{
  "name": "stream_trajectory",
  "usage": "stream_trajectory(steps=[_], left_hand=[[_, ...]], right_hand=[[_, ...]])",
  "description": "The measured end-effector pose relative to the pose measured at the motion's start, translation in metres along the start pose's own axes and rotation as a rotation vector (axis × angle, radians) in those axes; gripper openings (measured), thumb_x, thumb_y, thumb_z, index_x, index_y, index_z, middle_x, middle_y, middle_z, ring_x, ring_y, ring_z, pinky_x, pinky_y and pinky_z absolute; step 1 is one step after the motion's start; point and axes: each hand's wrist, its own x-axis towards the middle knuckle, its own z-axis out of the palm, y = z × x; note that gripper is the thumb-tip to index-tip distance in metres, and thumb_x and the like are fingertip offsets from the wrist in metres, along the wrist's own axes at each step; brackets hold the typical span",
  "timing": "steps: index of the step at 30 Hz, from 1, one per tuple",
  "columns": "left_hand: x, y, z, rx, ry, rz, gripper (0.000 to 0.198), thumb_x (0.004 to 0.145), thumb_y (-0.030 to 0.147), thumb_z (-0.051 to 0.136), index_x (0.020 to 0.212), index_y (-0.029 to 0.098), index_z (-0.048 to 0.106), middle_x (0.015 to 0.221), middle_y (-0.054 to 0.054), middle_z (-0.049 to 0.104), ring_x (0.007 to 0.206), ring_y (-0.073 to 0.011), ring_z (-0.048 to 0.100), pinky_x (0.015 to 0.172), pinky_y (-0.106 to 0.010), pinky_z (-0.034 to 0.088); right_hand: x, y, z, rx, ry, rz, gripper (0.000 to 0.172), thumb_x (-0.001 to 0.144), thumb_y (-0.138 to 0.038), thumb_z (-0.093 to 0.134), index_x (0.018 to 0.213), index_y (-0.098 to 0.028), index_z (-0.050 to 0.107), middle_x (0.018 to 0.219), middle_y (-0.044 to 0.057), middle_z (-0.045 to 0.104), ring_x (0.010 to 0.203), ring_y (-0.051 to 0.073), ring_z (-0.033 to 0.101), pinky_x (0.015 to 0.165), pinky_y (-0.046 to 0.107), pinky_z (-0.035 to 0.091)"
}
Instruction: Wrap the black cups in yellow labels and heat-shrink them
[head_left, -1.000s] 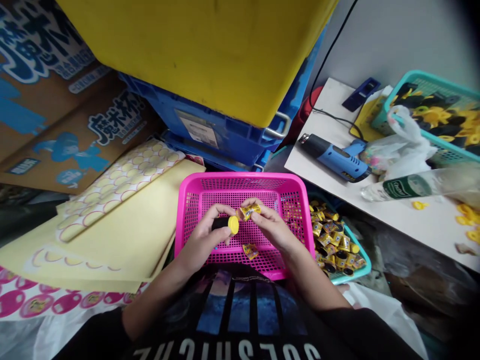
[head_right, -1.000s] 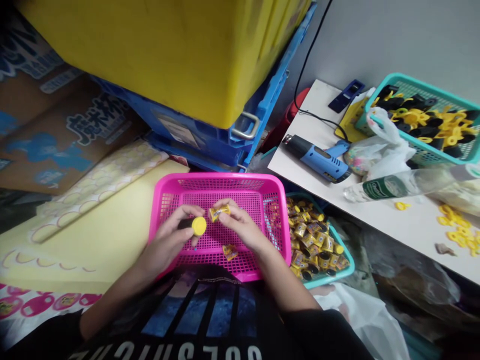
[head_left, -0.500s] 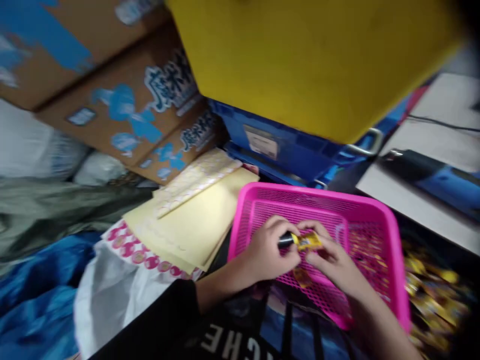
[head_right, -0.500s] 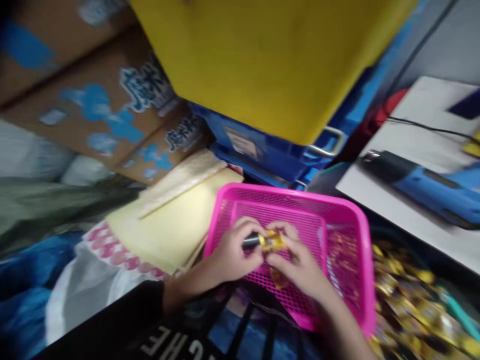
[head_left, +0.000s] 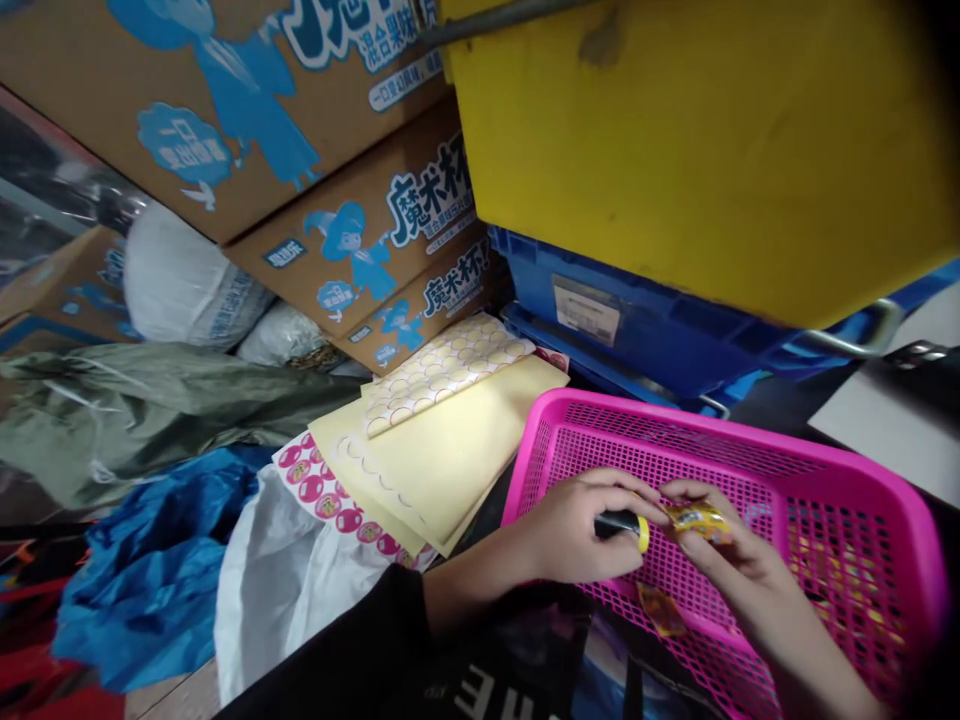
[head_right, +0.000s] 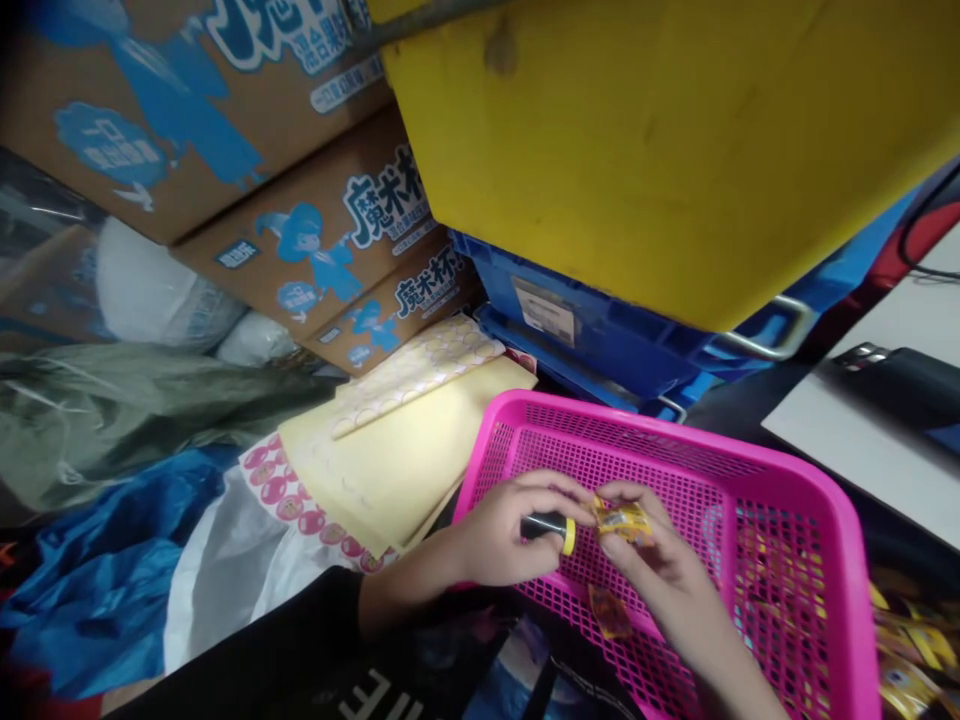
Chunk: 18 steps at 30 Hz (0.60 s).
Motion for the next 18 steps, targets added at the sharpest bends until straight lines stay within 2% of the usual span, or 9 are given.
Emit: stream_trajectory(steps=[5, 11, 14, 16, 18], left_hand=[[-0.005, 0.004, -0.006, 0.034, -0.075, -0.057, 0.043, 0.076, 0.013, 0.054, 0.117, 0.017, 0.066, 0.133, -0.012, 0.059, 0.121, -0.0236, 0.058, 0.107, -0.041, 0.045], [-0.003, -0.001, -0.006, -0.012, 0.024, -0.107, 0.033, 0.08, 0.012, 0.05, 0.108, 0.02, 0.065, 0.12, -0.008, 0.059, 0.117, -0.0227, 0.055, 0.104, -0.044, 0.043], [-0.002, -0.001, -0.002, -0.173, 0.087, -0.237, 0.025, 0.082, 0.017, 0.051, 0.106, 0.02, 0.059, 0.107, -0.005, 0.059, 0.099, -0.0191, 0.06, 0.089, -0.038, 0.049], [-0.001, -0.001, 0.0, -0.295, 0.06, -0.331, 0.022, 0.082, 0.02, 0.051, 0.104, 0.02, 0.055, 0.097, -0.002, 0.058, 0.082, -0.0151, 0.059, 0.075, -0.033, 0.05], [0.0, -0.002, 0.003, -0.371, 0.012, -0.388, 0.019, 0.082, 0.022, 0.053, 0.101, 0.02, 0.053, 0.088, 0.001, 0.056, 0.073, -0.0127, 0.057, 0.069, -0.03, 0.046]], right_hand=[[0.002, -0.01, 0.01, 0.02, -0.001, 0.027, 0.014, 0.085, -0.043, 0.067, 0.088, -0.03, 0.071, 0.109, 0.003, 0.051, 0.108, 0.02, 0.05, 0.097, 0.033, 0.042], [0.004, -0.015, 0.017, 0.104, 0.09, 0.101, 0.02, 0.082, -0.047, 0.069, 0.088, -0.029, 0.072, 0.102, 0.003, 0.051, 0.101, 0.02, 0.05, 0.096, 0.039, 0.038], [0.0, -0.015, 0.017, 0.162, 0.097, 0.118, 0.025, 0.086, -0.051, 0.064, 0.09, -0.026, 0.069, 0.109, 0.003, 0.049, 0.105, 0.02, 0.049, 0.096, 0.039, 0.039], [-0.003, -0.016, 0.017, 0.175, 0.077, 0.121, 0.026, 0.088, -0.051, 0.06, 0.092, -0.026, 0.066, 0.112, 0.004, 0.047, 0.106, 0.02, 0.048, 0.098, 0.039, 0.039], [-0.004, -0.017, 0.017, 0.18, 0.021, 0.097, 0.022, 0.09, -0.048, 0.06, 0.095, -0.028, 0.066, 0.113, 0.003, 0.046, 0.107, 0.02, 0.048, 0.101, 0.04, 0.037]])
